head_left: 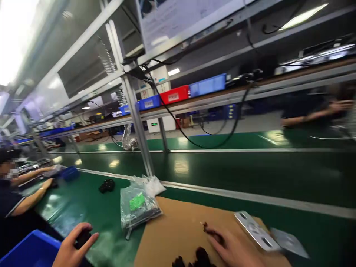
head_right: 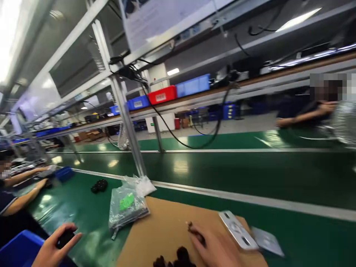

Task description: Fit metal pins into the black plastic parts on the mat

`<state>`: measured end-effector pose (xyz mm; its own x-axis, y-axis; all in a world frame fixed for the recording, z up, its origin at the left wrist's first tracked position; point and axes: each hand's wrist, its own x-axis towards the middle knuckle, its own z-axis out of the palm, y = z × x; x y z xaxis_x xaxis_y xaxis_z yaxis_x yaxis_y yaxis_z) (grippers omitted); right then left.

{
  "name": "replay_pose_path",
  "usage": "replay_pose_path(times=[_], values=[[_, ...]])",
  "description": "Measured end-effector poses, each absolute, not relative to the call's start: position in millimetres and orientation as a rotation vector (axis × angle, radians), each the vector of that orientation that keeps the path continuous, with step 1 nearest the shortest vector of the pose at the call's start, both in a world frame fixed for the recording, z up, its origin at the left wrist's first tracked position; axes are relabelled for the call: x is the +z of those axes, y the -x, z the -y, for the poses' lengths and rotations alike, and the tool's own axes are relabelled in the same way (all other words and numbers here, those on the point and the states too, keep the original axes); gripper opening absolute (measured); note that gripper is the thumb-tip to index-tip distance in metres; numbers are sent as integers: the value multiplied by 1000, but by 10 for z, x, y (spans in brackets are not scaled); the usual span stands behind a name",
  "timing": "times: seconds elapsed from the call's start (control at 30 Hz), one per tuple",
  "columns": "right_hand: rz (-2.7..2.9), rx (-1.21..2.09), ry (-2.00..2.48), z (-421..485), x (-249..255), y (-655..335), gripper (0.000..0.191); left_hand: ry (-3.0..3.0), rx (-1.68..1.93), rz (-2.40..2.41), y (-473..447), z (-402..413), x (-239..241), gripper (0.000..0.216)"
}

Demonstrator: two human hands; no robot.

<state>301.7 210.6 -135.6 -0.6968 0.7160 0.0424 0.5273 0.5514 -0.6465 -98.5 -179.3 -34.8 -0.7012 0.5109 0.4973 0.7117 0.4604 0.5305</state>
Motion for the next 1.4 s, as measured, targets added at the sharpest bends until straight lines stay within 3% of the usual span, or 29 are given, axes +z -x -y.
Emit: replay_pose_path(times=[0.2, 0.43, 0.7, 1.0, 1.27, 1.4], values=[[2494, 847, 1008, -1954, -876, -3087, 27, 2109, -847, 2404, -8, 179, -428, 26], [2526, 853, 946, -1948, -875, -3130, 20, 2402, -852, 2346, -566, -1044, -657, 30], [2480, 827, 901, -2007, -964, -3107, 13, 2356, -993, 2379, -389, -956, -829, 61], [2453, 830, 902, -1999, -964, -3103, 14, 2127, -646, 2122, -510, -871, -807, 51], [2444, 750, 950, -1972, -995, -2989, 18, 2291, -579, 1753, -847, -1155, -783, 13], [2423, 763, 973, -1982, -1025, -2969, 16, 2184, -642, 1791, -732, -1201, -928, 23]])
